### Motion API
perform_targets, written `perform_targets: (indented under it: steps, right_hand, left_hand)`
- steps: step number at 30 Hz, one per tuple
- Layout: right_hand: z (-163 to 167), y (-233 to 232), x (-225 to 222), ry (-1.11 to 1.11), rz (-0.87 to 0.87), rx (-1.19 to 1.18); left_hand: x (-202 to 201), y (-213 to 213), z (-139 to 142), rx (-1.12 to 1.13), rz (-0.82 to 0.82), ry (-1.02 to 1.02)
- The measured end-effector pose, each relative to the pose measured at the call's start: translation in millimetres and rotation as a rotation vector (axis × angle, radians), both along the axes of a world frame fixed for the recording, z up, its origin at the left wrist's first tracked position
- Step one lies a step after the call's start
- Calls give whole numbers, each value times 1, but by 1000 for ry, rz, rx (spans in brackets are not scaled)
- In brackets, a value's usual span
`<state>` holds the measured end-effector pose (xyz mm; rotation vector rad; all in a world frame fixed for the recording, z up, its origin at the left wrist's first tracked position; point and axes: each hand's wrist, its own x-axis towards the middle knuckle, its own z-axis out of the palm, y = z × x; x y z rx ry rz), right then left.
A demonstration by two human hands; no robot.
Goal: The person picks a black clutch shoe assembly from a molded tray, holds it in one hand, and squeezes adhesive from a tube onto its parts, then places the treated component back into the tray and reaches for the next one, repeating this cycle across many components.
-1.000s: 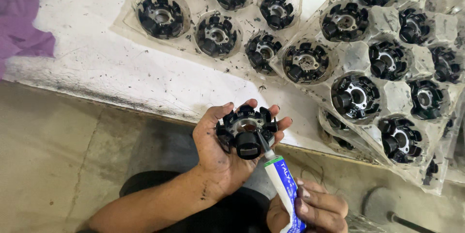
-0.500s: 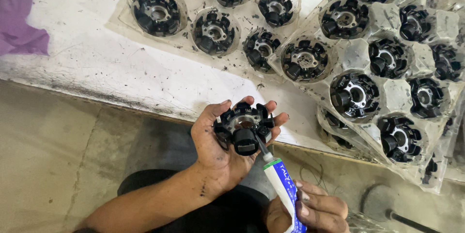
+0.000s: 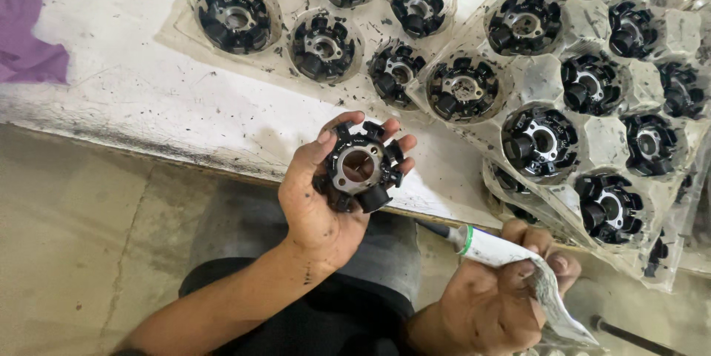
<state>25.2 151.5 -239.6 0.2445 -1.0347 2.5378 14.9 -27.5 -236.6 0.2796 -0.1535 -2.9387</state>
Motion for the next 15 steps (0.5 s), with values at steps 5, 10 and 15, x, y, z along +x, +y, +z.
perform_targets:
  steps: [5,10,15]
  right_hand:
    - [-24,2,15,25,86,-74]
    - [-35,-2,23,212,-100,97]
    - [-45,-5,24,320,-311,174]
  left_hand:
    - [9,4,-4,-452,179,217]
    - [23,5,-4,-768,254,337]
    - [28,8,3,-831,255,336]
